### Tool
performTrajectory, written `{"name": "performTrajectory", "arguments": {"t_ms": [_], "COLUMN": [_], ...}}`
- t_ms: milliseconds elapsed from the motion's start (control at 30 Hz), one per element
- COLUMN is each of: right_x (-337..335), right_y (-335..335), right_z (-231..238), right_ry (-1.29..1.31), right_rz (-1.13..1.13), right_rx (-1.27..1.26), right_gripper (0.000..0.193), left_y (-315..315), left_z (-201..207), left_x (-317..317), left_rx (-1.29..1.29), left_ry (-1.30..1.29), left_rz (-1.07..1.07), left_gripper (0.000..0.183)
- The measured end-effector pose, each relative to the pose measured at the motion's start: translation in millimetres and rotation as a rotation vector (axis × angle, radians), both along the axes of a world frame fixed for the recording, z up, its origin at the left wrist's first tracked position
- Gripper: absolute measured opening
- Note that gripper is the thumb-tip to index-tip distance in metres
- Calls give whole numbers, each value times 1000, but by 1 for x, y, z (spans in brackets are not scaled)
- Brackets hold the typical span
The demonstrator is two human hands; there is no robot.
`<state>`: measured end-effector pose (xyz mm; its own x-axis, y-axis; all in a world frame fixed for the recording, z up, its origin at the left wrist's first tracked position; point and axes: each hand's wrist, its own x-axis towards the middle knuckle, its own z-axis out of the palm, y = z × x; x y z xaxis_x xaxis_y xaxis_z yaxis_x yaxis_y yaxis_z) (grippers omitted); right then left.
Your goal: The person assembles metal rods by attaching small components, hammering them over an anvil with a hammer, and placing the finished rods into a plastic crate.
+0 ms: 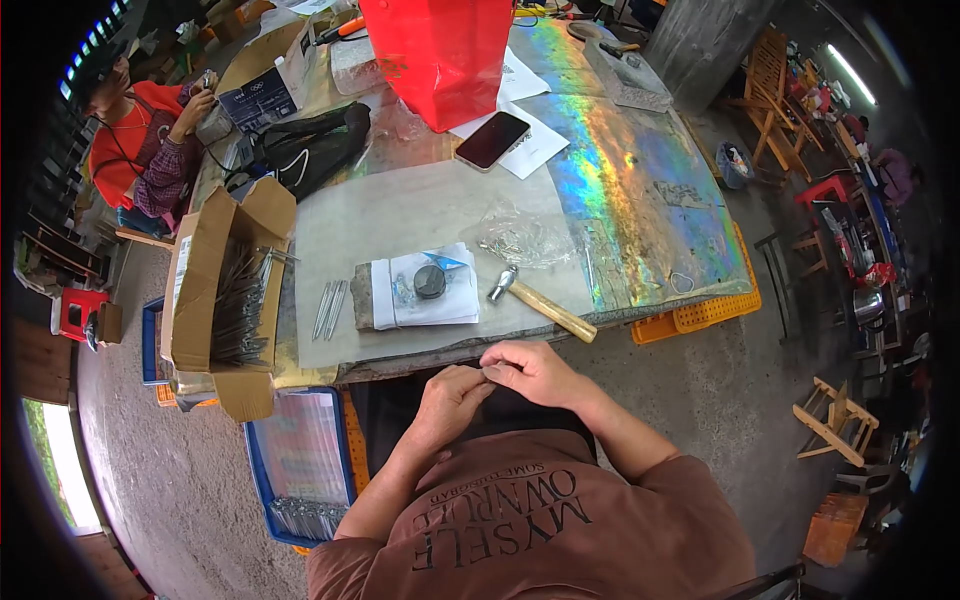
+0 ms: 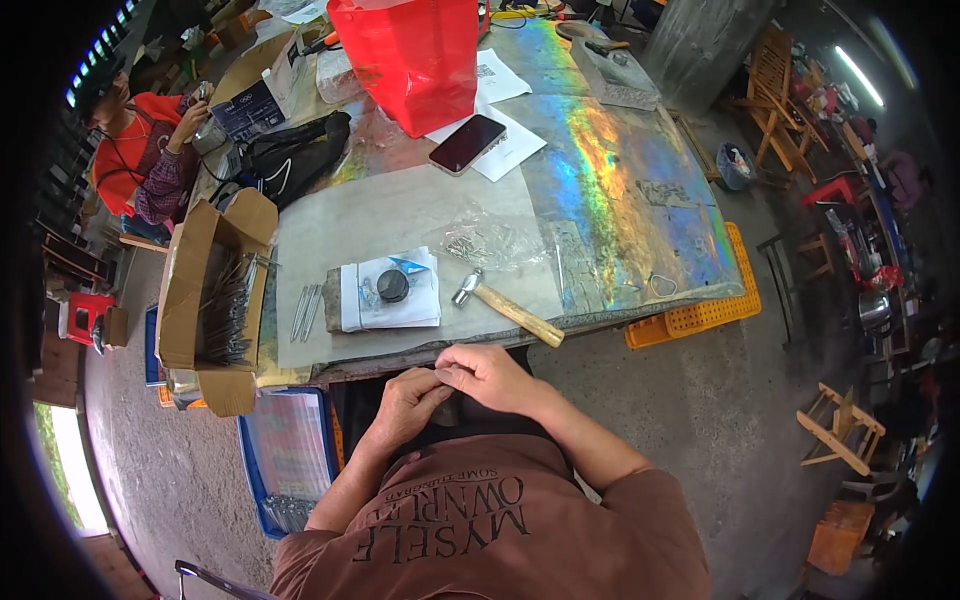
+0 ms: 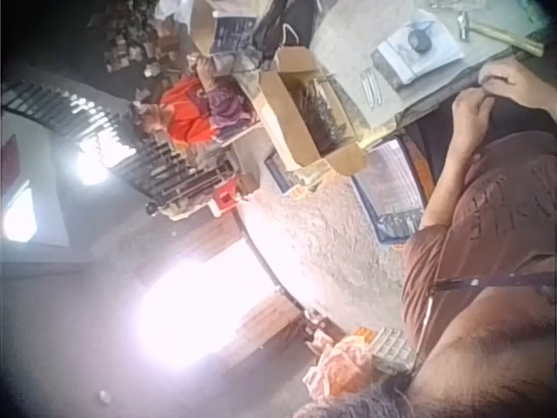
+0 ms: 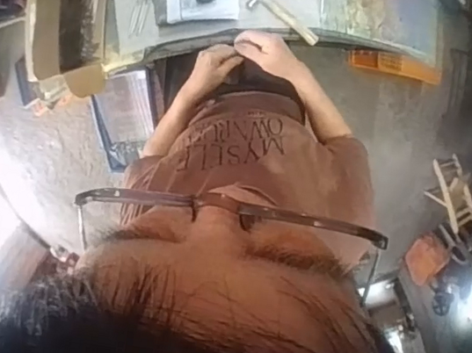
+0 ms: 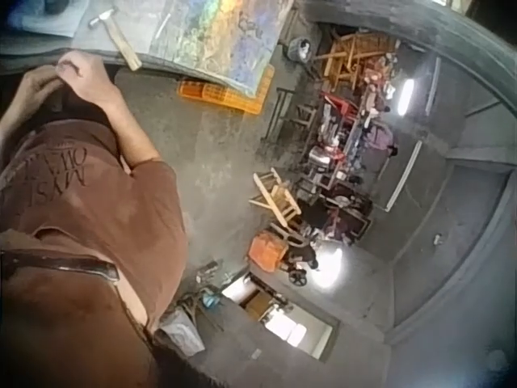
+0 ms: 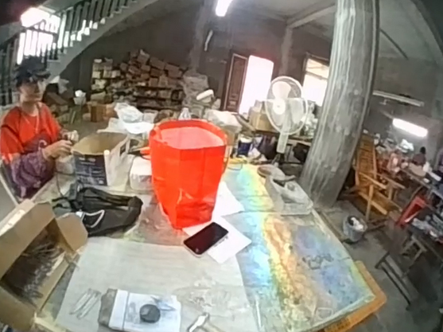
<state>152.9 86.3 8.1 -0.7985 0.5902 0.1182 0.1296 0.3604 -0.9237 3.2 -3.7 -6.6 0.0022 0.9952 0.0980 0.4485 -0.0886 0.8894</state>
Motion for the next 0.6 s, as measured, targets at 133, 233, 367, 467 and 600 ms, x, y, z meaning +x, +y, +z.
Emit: {"name": "performTrajectory", "arguments": {"t_ms": [133,233,367,467,600], "right_x": [-1,1,-9,-16,-21], "right_y": [46,99,130,138,137], "right_z": [0,-15,-32,-36,-32], "right_ry": [19,-128,-248,-464,-667], "right_rz": [-344,-452,-415,-366,-302], "right_rx": [-96,321,510,590,626], "right_gripper": [13,16,13,12,12], "left_y": [-6,-9,-11,-13,-16], "left_z": [-8,-11,-12,-16,-19], "left_x": [-7,-8,-9,-10,-11], "left_rx": [-196,-236,-272,-277,-315], "left_ry": [-238,-297,-321,-368,-380], "left_rz": [41,64,75,100,117], "left_gripper": [15,15,15,15,15]}}
